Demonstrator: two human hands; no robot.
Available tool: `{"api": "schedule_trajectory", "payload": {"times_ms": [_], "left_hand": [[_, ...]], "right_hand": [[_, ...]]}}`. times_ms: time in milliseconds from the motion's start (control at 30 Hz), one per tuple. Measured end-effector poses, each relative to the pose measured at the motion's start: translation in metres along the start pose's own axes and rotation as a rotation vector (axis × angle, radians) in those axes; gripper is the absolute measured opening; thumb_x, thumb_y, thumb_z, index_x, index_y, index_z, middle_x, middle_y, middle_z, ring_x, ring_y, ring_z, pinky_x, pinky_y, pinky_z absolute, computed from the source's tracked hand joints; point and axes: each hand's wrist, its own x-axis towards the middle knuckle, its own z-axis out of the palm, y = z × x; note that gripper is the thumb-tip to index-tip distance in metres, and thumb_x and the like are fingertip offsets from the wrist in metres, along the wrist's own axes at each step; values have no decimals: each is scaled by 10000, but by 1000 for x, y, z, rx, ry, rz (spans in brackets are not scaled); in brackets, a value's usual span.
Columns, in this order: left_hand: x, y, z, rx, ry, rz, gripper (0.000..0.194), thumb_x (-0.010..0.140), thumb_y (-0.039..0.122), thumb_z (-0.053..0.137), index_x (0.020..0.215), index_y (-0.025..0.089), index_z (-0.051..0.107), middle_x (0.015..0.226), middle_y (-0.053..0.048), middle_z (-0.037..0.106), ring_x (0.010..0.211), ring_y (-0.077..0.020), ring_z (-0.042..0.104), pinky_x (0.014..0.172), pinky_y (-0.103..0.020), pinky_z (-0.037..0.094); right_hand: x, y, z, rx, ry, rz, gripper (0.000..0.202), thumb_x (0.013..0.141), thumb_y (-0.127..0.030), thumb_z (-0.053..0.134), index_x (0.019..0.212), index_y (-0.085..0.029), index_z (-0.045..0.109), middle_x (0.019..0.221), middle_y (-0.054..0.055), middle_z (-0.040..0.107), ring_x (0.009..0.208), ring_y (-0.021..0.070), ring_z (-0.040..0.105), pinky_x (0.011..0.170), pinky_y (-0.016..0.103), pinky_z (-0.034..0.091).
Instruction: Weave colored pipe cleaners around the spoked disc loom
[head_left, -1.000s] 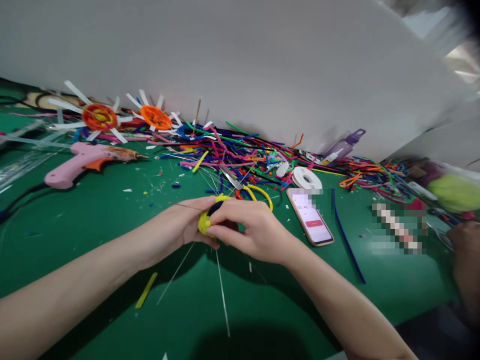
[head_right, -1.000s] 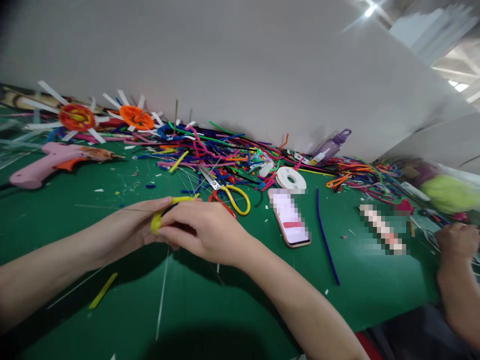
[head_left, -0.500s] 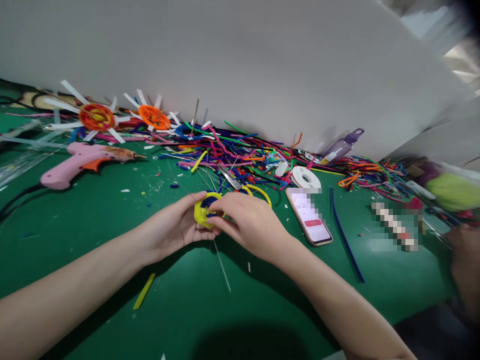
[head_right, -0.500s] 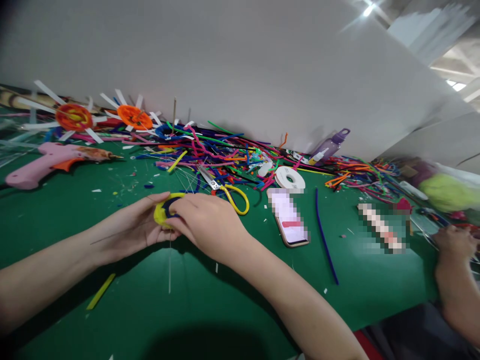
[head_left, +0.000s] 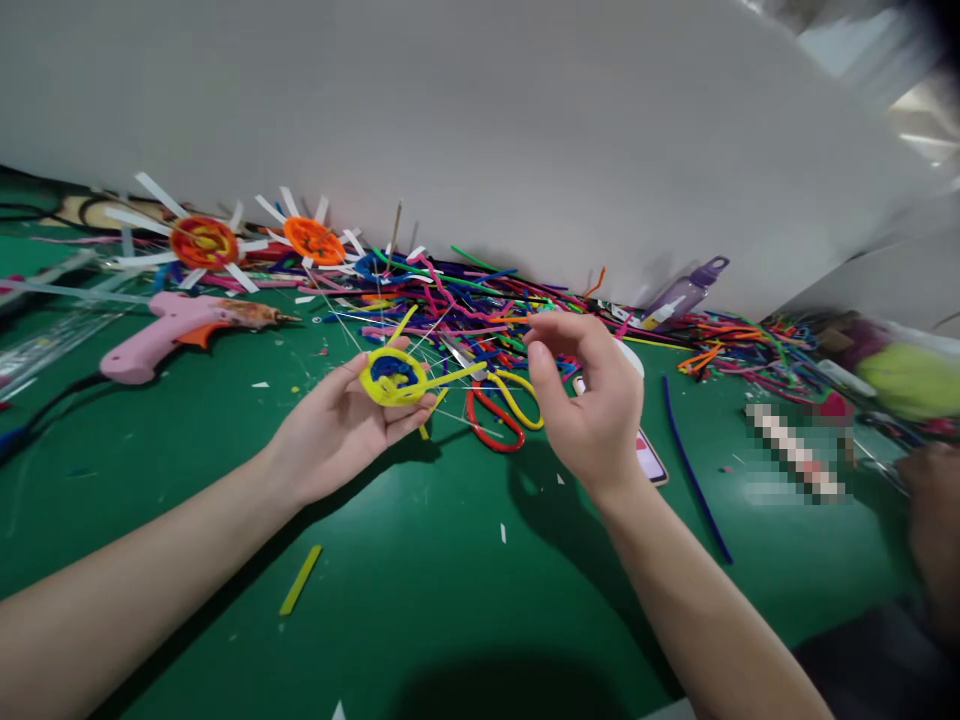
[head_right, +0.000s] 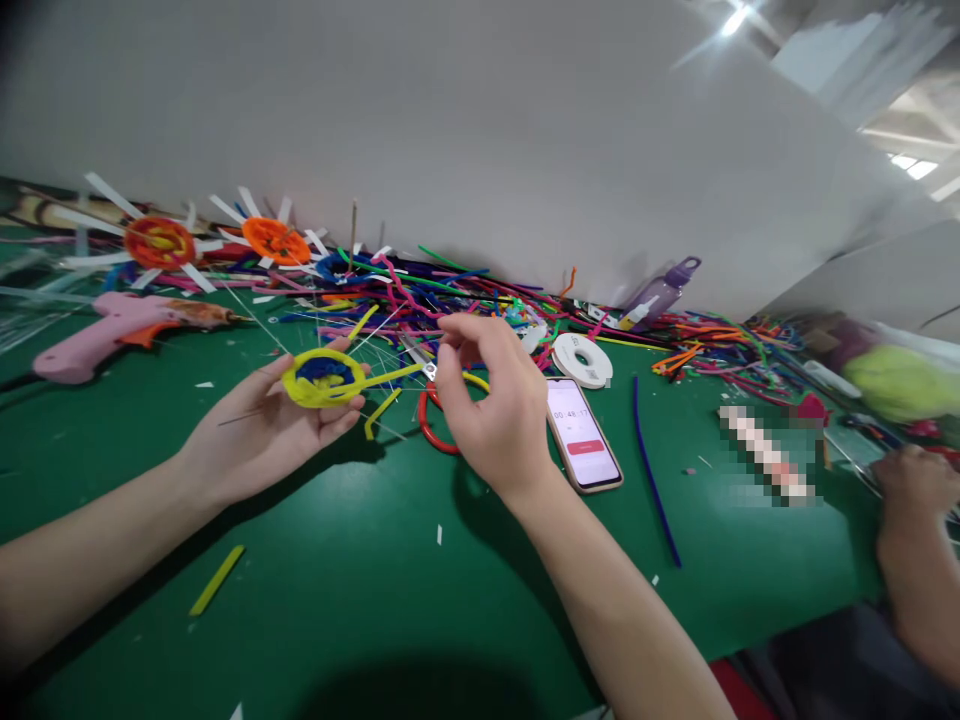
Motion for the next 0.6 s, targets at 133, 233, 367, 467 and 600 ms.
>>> {"api": "schedule_trajectory", "payload": {"times_ms": [133, 233, 367, 467, 600], "left_hand": [[-2, 1, -3, -27, -26, 28, 233, 910, 307, 566, 1118, 202, 582, 995, -68, 763, 959, -232, 725, 884, -314, 572], [-2, -1, -3, -23, -14, 49, 217, 911, 306, 555, 1096, 198, 594, 982, -70, 766, 965, -234, 724, 887, -315, 570], [-1, -3, -2, -1, 61, 68, 214, 925, 344, 526, 1057, 208, 625, 966, -57, 767, 940, -223, 731, 833, -296, 584], [-6, -2, 0, 113, 99, 42, 266, 934, 378, 529, 1129, 225, 628, 1014, -63, 756, 939, -213, 729, 819, -283, 586], [-18, -2, 1, 322, 85, 84, 350, 884, 349, 631, 1226, 279, 607, 1182, -59, 694, 990, -241, 703, 835, -345, 595]], "right_hand": [[-21, 21, 0, -95, -65, 144, 169, 899, -193, 525, 1044, -190, 611, 929, 54, 678, 827, 175, 644, 761, 331, 535], [-43, 40, 8, -178, -222, 281, 187, 873, -210, 534, 1042, -178, 608, 940, 79, 693, 854, 210, 650, 796, 380, 530], [-57, 51, 13, -132, -221, 358, 208, 878, -221, 519, 1060, -173, 609, 968, 93, 697, 864, 204, 656, 799, 368, 535], [-53, 45, 8, -97, -101, 266, 197, 894, -219, 515, 1060, -175, 612, 957, 89, 693, 847, 185, 654, 797, 354, 534], [-47, 23, 0, -91, -25, 13, 140, 890, -164, 551, 985, -202, 646, 919, 76, 709, 886, 200, 652, 808, 385, 522]]}}
